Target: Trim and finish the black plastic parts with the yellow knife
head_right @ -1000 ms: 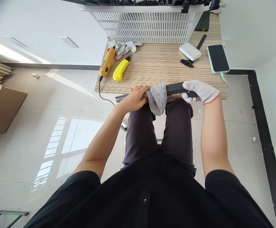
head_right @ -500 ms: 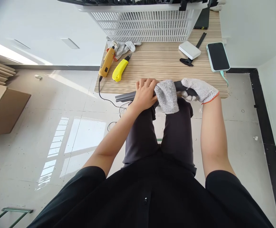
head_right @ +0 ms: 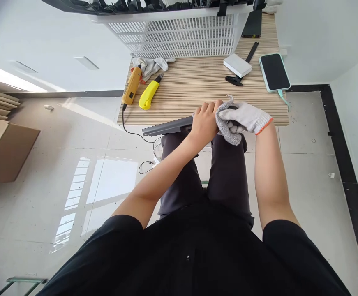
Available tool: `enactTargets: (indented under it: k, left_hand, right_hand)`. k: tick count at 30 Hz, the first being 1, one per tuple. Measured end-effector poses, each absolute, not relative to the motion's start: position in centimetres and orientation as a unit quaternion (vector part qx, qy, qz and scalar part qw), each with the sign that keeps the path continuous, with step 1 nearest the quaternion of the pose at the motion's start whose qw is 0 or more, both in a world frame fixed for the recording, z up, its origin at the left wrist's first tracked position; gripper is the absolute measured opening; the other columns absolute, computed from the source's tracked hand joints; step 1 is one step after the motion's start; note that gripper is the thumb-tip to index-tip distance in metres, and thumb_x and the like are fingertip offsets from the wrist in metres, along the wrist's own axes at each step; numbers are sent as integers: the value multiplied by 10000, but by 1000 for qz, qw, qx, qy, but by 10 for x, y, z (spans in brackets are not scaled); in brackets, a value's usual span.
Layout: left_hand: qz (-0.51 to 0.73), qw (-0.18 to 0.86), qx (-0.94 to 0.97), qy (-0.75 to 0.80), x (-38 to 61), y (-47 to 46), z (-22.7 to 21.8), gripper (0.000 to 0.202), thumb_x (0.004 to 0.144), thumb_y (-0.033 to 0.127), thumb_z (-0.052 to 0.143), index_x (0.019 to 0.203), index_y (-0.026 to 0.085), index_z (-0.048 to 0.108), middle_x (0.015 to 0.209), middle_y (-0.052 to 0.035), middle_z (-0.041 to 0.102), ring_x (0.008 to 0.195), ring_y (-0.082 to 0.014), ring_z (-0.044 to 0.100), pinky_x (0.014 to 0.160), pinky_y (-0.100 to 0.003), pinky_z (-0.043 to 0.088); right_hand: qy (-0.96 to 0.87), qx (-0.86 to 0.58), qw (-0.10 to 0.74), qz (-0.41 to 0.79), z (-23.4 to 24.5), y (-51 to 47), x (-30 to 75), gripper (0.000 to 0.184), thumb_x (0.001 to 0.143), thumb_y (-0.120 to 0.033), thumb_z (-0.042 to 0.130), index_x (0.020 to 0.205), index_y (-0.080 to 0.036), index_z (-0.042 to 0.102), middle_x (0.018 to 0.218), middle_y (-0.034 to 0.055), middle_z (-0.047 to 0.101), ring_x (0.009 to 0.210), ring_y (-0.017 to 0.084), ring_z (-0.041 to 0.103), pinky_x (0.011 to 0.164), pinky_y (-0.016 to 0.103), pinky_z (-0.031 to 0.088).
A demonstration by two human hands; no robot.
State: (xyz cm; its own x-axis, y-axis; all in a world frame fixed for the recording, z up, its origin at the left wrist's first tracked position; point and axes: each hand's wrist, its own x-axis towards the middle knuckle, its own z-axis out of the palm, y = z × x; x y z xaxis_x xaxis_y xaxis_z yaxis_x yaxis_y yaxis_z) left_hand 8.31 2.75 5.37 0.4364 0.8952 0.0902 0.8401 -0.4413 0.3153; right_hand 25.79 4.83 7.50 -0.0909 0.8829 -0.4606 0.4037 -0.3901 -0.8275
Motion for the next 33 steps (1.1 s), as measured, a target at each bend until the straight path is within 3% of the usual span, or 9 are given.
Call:
enactTargets:
  k: [4,9,15,18,21,26,28,33]
  left_hand:
    - [126,129,827,532,95,24,50,501,998,222,485,1496,163,477,1398,-214,624,1308,-418,562,1069,-519,410]
    - [158,129,843,498,91,26,47,513,984,231,488,1491,153,503,1413,-223,634,1325,-425,560,1064,-519,426]
    - [160,118,861,468,53,26,44,765,914,291,637,1611,97,390,1548,-234,564,1499,-386,464,1222,-483,367]
    - [160,121,846,493,16,23,37,758,901,304,660,1603,143,427,1580,-191,567,1518,-364,471,1245,-487,376]
    - [159,111,836,514,-16,20,30,655,905,200,609,1551,191,504,1636,-130,545,1539,-320,479,1264,-480,392]
    - [175,107,840,503,-28,19,24,648,912,183,620,1551,233,522,1672,-106,520,1584,-301,452,1307,-514,377]
    - [189,115,835,504,-26,20,24,652,911,203,644,1551,254,530,1659,-106,537,1571,-305,474,1299,-530,396]
    - [196,109,834,504,-23,19,23,634,930,228,644,1553,193,535,1663,-126,530,1578,-304,468,1327,-503,372]
  right_hand:
    - [-520,-644,182,530,85,41,247,320,1014,-432,675,816,-188,610,608,19,608,494,125,574,444,248,442]
    - [-518,-642,205,526,89,32,244,254,996,-371,665,820,-196,616,618,23,636,488,138,592,415,248,439]
    - [-521,-637,222,522,90,22,241,114,917,-242,692,820,-195,653,610,17,672,483,169,644,423,257,505]
    - [-523,-651,223,502,87,20,243,145,896,-252,697,770,-199,647,592,22,668,449,162,622,413,254,504]
    - [-546,-630,231,501,81,18,247,132,879,-282,686,777,-202,661,614,31,687,492,180,650,454,271,553]
    - [-560,-634,329,420,73,6,256,145,847,-309,721,963,-222,726,916,59,781,846,245,761,651,305,647]
    - [-539,-647,365,397,71,2,263,174,846,-307,733,995,-218,725,1008,87,782,894,252,754,701,315,651]
    - [-488,-742,409,211,75,-2,300,437,887,-312,675,1322,-268,695,1319,174,712,1034,289,747,714,356,649]
